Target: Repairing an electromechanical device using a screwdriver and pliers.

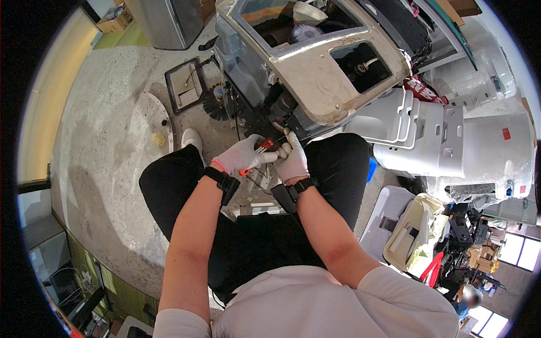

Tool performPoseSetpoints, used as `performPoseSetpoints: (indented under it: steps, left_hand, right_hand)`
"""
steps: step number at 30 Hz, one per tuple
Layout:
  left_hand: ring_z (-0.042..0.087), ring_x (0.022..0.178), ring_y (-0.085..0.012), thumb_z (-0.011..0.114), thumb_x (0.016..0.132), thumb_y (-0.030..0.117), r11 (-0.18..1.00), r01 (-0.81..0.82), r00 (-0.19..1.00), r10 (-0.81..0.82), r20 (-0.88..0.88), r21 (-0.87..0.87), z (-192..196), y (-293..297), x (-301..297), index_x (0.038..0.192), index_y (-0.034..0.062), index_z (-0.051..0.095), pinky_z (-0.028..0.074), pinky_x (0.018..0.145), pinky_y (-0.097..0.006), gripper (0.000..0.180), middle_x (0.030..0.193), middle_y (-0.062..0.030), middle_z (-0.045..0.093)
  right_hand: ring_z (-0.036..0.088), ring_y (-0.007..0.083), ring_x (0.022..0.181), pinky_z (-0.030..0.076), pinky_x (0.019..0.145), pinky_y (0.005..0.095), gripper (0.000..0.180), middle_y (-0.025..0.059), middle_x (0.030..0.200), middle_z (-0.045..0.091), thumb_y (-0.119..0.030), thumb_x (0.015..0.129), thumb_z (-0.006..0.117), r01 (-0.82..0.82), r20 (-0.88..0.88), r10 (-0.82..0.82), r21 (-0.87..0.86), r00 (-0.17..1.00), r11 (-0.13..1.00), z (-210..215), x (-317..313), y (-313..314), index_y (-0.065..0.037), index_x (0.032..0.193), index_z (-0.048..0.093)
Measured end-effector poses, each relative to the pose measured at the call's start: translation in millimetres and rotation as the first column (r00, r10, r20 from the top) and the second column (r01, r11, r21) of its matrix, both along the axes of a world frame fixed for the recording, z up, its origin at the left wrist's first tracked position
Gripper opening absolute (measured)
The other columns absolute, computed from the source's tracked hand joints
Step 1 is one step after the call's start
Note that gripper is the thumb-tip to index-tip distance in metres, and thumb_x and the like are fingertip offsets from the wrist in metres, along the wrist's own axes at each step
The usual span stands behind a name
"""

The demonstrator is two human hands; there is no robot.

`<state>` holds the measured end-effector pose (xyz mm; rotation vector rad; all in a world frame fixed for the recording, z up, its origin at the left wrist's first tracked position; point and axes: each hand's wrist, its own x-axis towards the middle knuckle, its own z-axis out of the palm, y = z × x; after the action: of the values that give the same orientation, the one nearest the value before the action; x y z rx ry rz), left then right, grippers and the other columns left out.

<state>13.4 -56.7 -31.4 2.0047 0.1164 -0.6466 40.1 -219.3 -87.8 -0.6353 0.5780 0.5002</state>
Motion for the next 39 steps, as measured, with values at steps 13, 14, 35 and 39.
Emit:
performPoseSetpoints:
  steps: [13,14,35,39]
  left_hand:
    - [0.056,0.062,-0.0092,0.061,0.085,0.023,0.934,-0.118,0.966,0.029,-0.257,-0.338,-1,16,-7,0.1,-0.0027,0.059,0.045,0.056,-0.024,0.03,0.073,-0.0025,0.06]
    - [0.056,0.062,-0.0098,0.061,0.085,0.024,0.942,-0.109,0.954,0.01,-0.299,-0.317,2,20,-9,0.1,-0.002,0.059,0.045,0.056,-0.025,0.031,0.073,-0.0027,0.06]
    - [0.054,0.06,-0.0091,0.061,0.085,0.025,0.956,-0.111,0.99,0.082,-0.118,-0.271,28,9,-6,0.104,-0.0028,0.059,0.043,0.054,-0.026,0.034,0.072,-0.0032,0.059]
    - [0.055,0.063,-0.0103,0.062,0.084,0.028,0.973,-0.091,0.996,0.084,-0.042,-0.21,15,4,-5,0.106,-0.0033,0.058,0.045,0.058,-0.027,0.038,0.076,-0.0044,0.062]
  right_hand:
    - [0.03,0.0088,0.052,0.033,0.057,0.0268,0.016,-0.0074,0.058,0.028,-0.026,0.089,0.061,0.016,-0.067,-0.02,-0.051,0.998,0.999,7,0,6,-0.012,0.096,0.062]
    - [0.03,0.0087,0.052,0.033,0.057,0.027,0.015,-0.0071,0.057,0.028,-0.024,0.089,0.06,0.008,-0.061,-0.012,-0.067,0.998,0.998,8,-1,7,-0.011,0.096,0.061]
    - [0.042,0.0096,0.058,0.036,0.055,0.0276,0.026,-0.0022,0.069,0.047,-0.027,0.09,0.054,-0.077,0.204,0.089,-0.065,0.975,0.995,14,-9,0,-0.006,0.104,0.058]
    - [0.035,0.0058,0.05,0.03,0.047,0.022,0.027,-0.0068,0.062,0.04,-0.03,0.095,0.052,-0.156,0.247,0.208,-0.214,0.947,0.964,28,-9,-2,-0.008,0.109,0.059]
